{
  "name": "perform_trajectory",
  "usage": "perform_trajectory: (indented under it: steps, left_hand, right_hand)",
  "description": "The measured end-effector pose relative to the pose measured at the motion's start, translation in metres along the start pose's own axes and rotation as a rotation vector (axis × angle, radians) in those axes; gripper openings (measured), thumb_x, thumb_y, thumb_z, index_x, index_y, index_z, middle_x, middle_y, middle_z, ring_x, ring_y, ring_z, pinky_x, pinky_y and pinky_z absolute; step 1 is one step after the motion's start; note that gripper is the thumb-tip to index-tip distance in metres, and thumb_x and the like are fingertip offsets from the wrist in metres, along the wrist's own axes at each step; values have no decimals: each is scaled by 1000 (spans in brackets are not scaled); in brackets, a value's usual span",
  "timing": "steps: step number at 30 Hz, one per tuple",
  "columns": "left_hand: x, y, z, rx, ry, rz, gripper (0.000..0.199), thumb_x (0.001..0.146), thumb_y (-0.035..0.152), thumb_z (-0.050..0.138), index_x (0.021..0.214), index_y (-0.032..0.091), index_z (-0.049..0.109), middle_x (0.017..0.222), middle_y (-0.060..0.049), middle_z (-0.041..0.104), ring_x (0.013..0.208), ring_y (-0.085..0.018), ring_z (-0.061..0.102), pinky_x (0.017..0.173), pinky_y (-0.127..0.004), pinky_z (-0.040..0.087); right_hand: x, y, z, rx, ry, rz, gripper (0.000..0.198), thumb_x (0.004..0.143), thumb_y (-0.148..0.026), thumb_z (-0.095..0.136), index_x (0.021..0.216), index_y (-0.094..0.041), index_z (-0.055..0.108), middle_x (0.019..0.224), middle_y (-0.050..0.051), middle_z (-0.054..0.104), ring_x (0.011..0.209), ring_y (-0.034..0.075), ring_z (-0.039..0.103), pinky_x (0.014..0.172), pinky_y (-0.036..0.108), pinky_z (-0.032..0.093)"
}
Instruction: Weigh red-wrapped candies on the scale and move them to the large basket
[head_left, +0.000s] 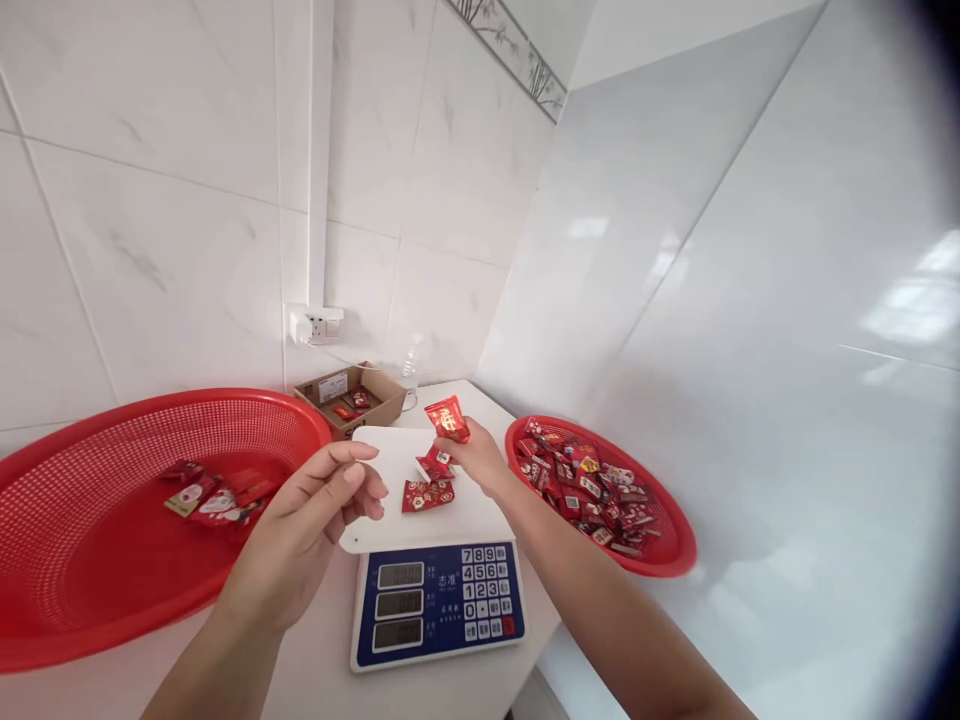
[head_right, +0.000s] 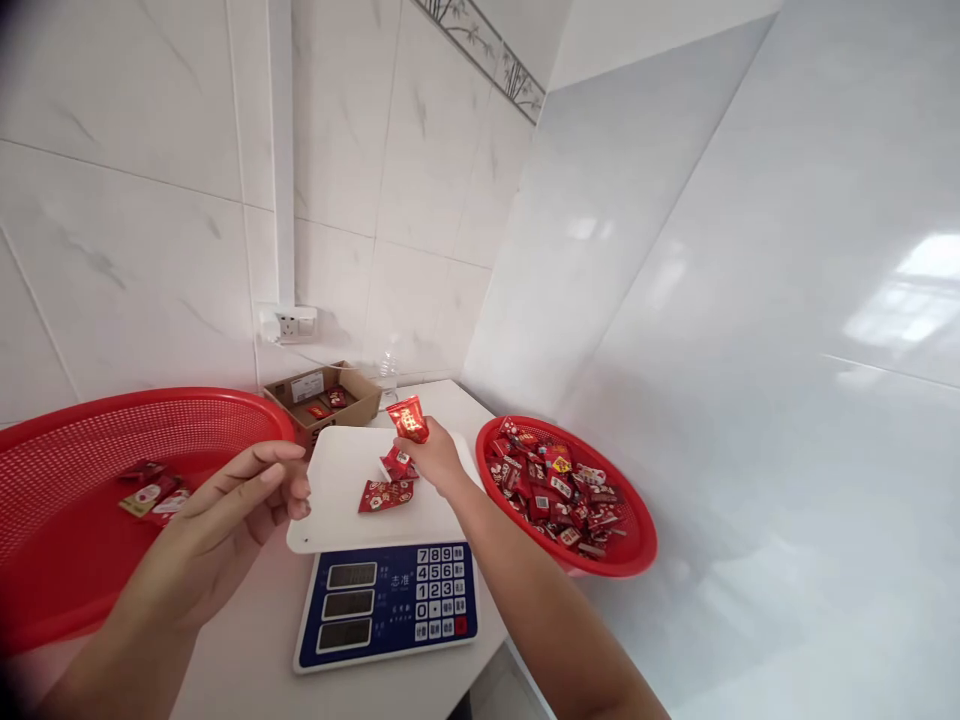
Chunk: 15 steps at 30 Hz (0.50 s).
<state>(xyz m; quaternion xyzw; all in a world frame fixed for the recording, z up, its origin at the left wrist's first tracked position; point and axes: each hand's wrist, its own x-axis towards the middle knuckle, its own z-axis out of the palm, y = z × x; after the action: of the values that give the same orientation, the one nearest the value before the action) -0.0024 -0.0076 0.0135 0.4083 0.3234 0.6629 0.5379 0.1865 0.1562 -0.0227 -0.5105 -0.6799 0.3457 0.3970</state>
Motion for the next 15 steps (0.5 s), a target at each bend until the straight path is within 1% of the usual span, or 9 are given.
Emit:
perform_trajectory:
  steps: [3, 5, 7, 9, 11, 12, 15]
  left_hand:
    - [1, 1, -2, -11, -2, 17, 26, 75, 42, 76, 92, 24, 69, 72, 0, 65, 65, -12, 57, 62, -20, 48]
    - [1, 2, -3, -11, 1, 21, 25, 75, 41, 75, 92, 24, 69, 72, 0, 65, 64, -12, 57, 61, -20, 48]
    - [0, 3, -3, -11, 4, 27, 25, 74, 40, 76, 91, 24, 70, 72, 0, 65, 64, -12, 57, 61, -21, 48]
    - [-1, 5, -3, -11, 11, 39, 25, 73, 39, 77, 90, 23, 70, 71, 0, 65, 64, -12, 58, 60, -21, 48]
    - [-1, 6, -3, -11, 17, 50, 25, 72, 39, 78, 89, 23, 70, 70, -1, 65, 63, -13, 58, 60, -22, 48]
    - [-2, 6, -3, -10, 17, 55, 25, 72, 39, 78, 89, 23, 71, 69, 0, 65, 63, -13, 58, 59, -22, 48]
    - [-2, 6, -3, -6, 9, 57, 25, 72, 40, 78, 89, 23, 71, 69, 0, 65, 63, -13, 58, 60, -22, 48]
  right_hand:
    - [-1, -1, -17, -43, 26, -15, 28, 67, -37, 66, 87, -21, 57, 83, -1, 66, 78, 19, 60, 70, 31, 46]
    - [-4, 2, -30, -92, 18, -6, 29, 68, -38, 67, 88, -20, 58, 85, 0, 67, 80, 20, 61, 72, 31, 47]
    - [-9, 8, -41, -139, -30, 45, 29, 69, -39, 67, 90, -20, 58, 88, 2, 68, 83, 21, 63, 73, 32, 47]
    - [-14, 13, -48, -200, -122, 95, 29, 71, -39, 67, 91, -20, 60, 93, 3, 70, 87, 23, 64, 76, 33, 47]
    - [-19, 17, -51, -278, -191, 116, 26, 74, -39, 66, 92, -21, 62, 97, 4, 71, 92, 24, 64, 80, 34, 47]
    - [-21, 18, -50, -310, -205, 118, 25, 76, -40, 64, 92, -21, 62, 99, 4, 71, 93, 24, 64, 82, 34, 47]
    - [-23, 18, -40, -321, -187, 115, 27, 84, -44, 54, 96, -20, 62, 102, 6, 71, 96, 25, 64, 83, 36, 47]
